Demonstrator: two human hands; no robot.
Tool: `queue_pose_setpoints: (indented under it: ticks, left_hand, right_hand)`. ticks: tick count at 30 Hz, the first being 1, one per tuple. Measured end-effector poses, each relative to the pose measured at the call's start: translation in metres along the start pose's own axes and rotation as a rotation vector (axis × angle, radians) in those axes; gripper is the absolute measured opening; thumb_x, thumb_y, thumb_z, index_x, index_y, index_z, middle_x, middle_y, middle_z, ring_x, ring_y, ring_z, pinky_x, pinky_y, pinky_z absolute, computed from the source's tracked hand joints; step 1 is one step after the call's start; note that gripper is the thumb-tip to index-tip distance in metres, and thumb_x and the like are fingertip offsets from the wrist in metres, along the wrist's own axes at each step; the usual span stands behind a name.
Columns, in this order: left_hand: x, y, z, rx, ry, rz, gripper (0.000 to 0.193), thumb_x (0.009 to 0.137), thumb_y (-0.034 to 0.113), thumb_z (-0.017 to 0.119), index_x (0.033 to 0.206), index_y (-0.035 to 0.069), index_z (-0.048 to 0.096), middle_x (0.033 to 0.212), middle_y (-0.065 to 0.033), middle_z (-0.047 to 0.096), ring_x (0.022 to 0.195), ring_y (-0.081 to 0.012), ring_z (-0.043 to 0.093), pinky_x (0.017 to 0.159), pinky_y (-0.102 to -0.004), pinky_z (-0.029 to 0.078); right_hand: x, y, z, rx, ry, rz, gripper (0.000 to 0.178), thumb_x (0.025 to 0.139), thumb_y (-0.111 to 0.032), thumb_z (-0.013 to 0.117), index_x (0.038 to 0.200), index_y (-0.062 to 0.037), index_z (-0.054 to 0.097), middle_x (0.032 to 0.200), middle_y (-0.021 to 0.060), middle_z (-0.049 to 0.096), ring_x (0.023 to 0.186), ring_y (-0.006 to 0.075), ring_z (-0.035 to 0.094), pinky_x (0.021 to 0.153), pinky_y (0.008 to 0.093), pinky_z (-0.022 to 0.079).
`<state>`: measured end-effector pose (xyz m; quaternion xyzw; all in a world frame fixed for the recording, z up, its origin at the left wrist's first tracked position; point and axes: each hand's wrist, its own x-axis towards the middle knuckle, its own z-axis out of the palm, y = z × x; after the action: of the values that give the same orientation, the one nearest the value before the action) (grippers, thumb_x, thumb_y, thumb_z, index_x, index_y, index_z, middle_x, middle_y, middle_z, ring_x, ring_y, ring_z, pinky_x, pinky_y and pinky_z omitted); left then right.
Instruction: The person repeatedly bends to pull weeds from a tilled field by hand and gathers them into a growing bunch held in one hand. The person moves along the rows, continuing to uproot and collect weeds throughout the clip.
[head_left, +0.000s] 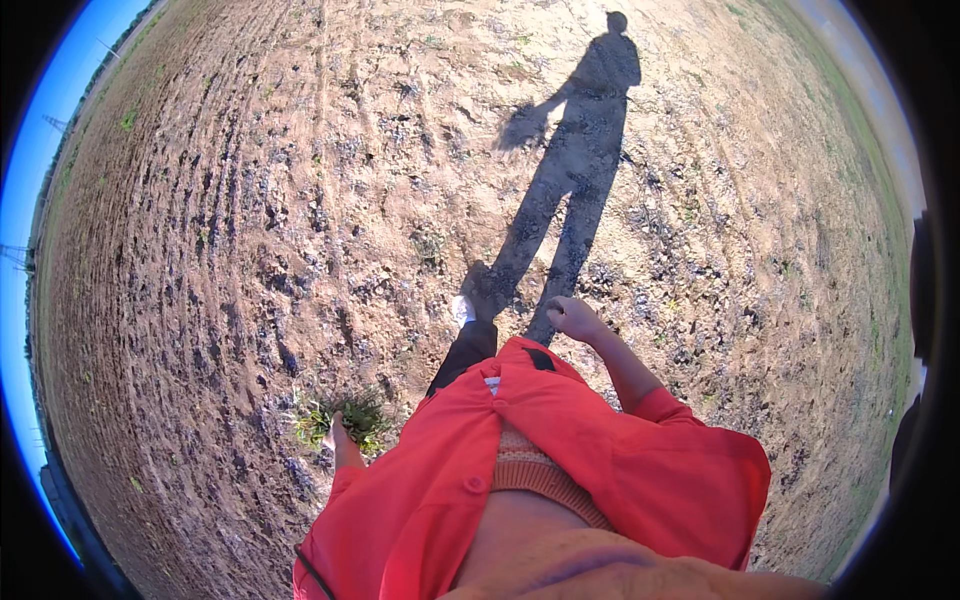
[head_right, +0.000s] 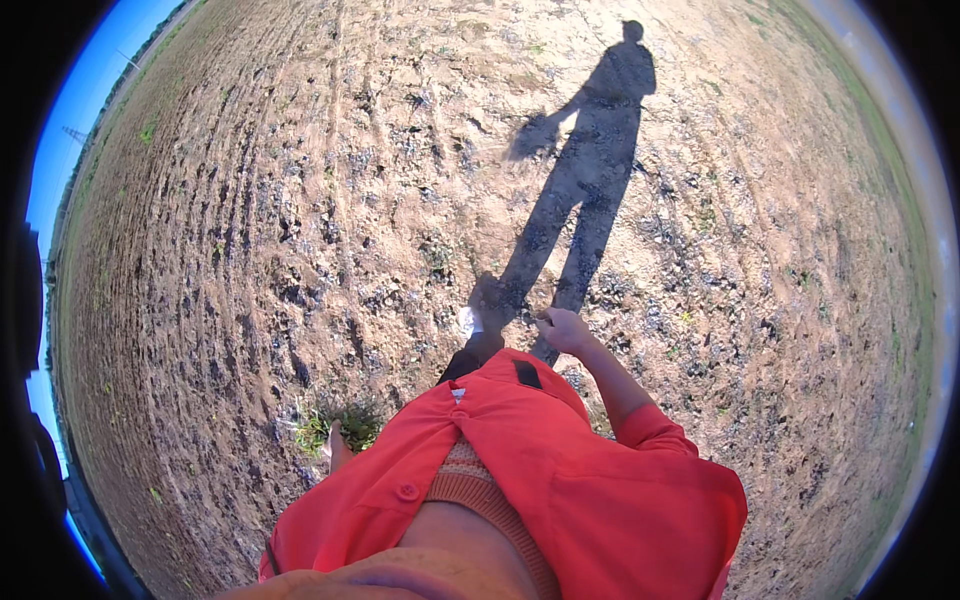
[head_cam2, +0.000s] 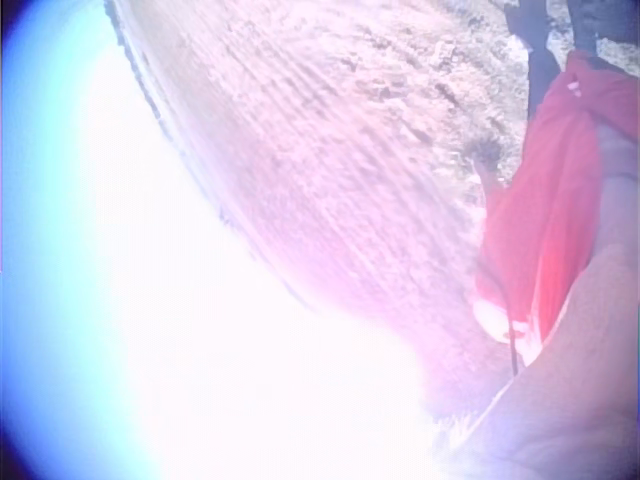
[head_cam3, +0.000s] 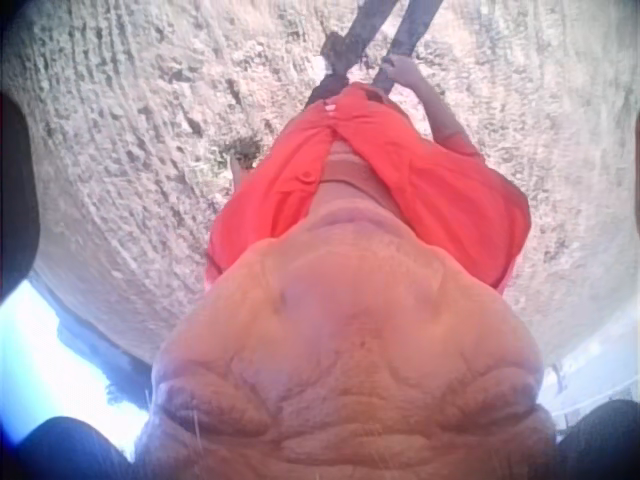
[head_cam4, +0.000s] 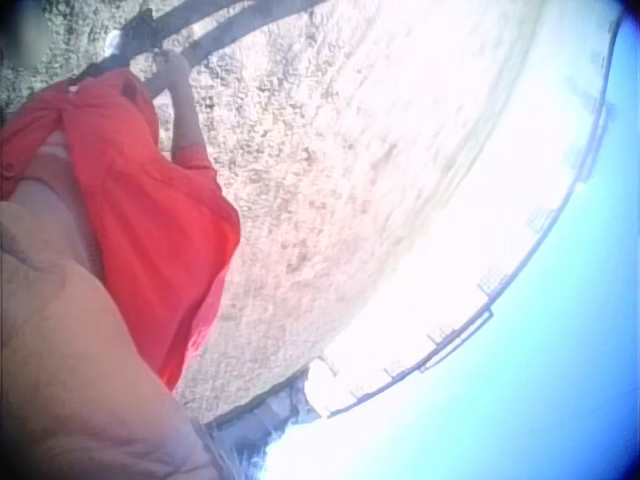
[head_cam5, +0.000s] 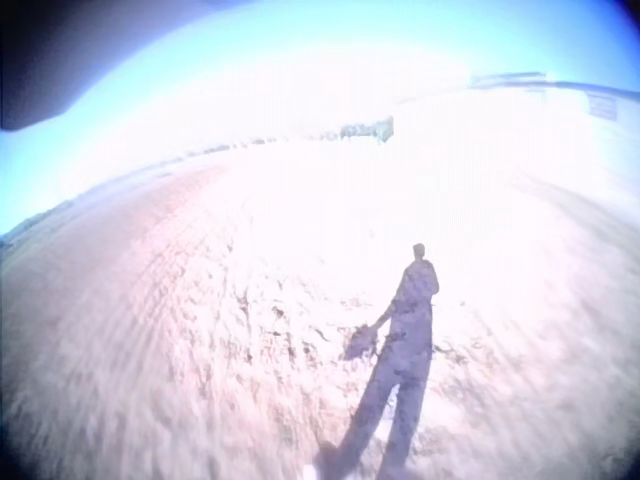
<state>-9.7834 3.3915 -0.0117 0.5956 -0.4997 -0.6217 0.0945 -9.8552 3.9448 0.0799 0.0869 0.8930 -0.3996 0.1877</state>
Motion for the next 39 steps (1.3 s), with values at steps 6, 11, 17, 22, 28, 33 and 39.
queue_pose_setpoints:
  ticks: [6,11,17,22,28,33,39]
  left_hand:
    - [0.021,0.063,0.139,0.008,-0.005,0.072,0.045,0.062,0.016,0.073,0.088,-0.009,0.046,0.077,-0.0170,0.056,0.056,-0.0248,0.056,0.047,-0.0362,0.051]
    - [0.016,0.108,0.312,0.150,-0.064,0.193,0.050,0.061,0.021,0.075,0.092,-0.009,0.050,0.080,-0.0131,0.058,0.058,-0.0205,0.055,0.055,-0.0342,0.049]
    - [-0.046,0.145,0.516,0.370,-0.520,0.170,0.056,0.060,0.027,0.078,0.095,-0.008,0.051,0.089,-0.0125,0.058,0.076,-0.0196,0.054,0.065,-0.0338,0.046]
    - [-0.132,0.144,0.654,0.376,-0.647,0.216,0.046,0.063,0.032,0.076,0.083,-0.003,0.054,0.076,-0.0071,0.056,0.063,-0.0164,0.049,0.058,-0.0305,0.042]
    - [-0.141,0.138,0.713,0.184,-0.452,0.240,0.035,0.062,0.026,0.077,0.069,-0.003,0.057,0.069,-0.0077,0.058,0.052,-0.0157,0.052,0.048,-0.0316,0.044]
    - [-0.164,0.143,0.735,0.137,-0.225,0.185,0.034,0.064,0.017,0.074,0.079,-0.005,0.053,0.075,-0.0134,0.060,0.057,-0.0228,0.059,0.049,-0.0349,0.051]
    - [-0.115,0.145,0.750,-0.008,-0.123,0.029,0.035,0.062,0.015,0.073,0.076,-0.008,0.051,0.078,-0.0180,0.059,0.060,-0.0260,0.060,0.051,-0.0381,0.053]
  right_hand:
    - [0.138,-0.019,-0.037,0.107,0.092,-0.081,0.022,0.076,-0.021,0.051,0.086,-0.0043,0.061,0.076,0.0138,0.063,0.071,0.0257,0.061,0.066,0.0339,0.047]
    - [0.202,0.060,-0.067,0.015,0.067,0.161,0.022,0.072,-0.020,0.050,0.079,-0.0031,0.062,0.065,0.0121,0.063,0.056,0.0217,0.061,0.057,0.0335,0.048]
    - [0.178,0.139,-0.120,0.573,0.185,0.776,0.020,0.075,-0.012,0.056,0.089,0.0022,0.058,0.071,0.0144,0.060,0.056,0.0198,0.061,0.046,0.0339,0.050]
    - [0.158,0.240,-0.158,0.592,0.312,1.064,0.010,0.073,-0.007,0.060,0.067,-0.0032,0.053,0.050,0.0072,0.050,0.041,0.0171,0.047,0.034,0.0330,0.034]
    - [0.288,0.242,-0.291,0.638,0.280,0.936,0.022,0.077,-0.017,0.058,0.091,-0.0002,0.054,0.073,0.0122,0.061,0.059,0.0247,0.061,0.042,0.0341,0.044]
    - [0.460,0.290,-0.376,0.390,0.351,0.645,0.025,0.078,-0.018,0.054,0.094,0.0015,0.056,0.070,0.0114,0.061,0.055,0.0212,0.061,0.042,0.0306,0.047]
    - [0.618,0.128,-0.437,0.477,0.197,0.202,0.026,0.080,-0.025,0.054,0.084,0.0008,0.059,0.062,0.0066,0.057,0.049,0.0133,0.055,0.041,0.0265,0.044]
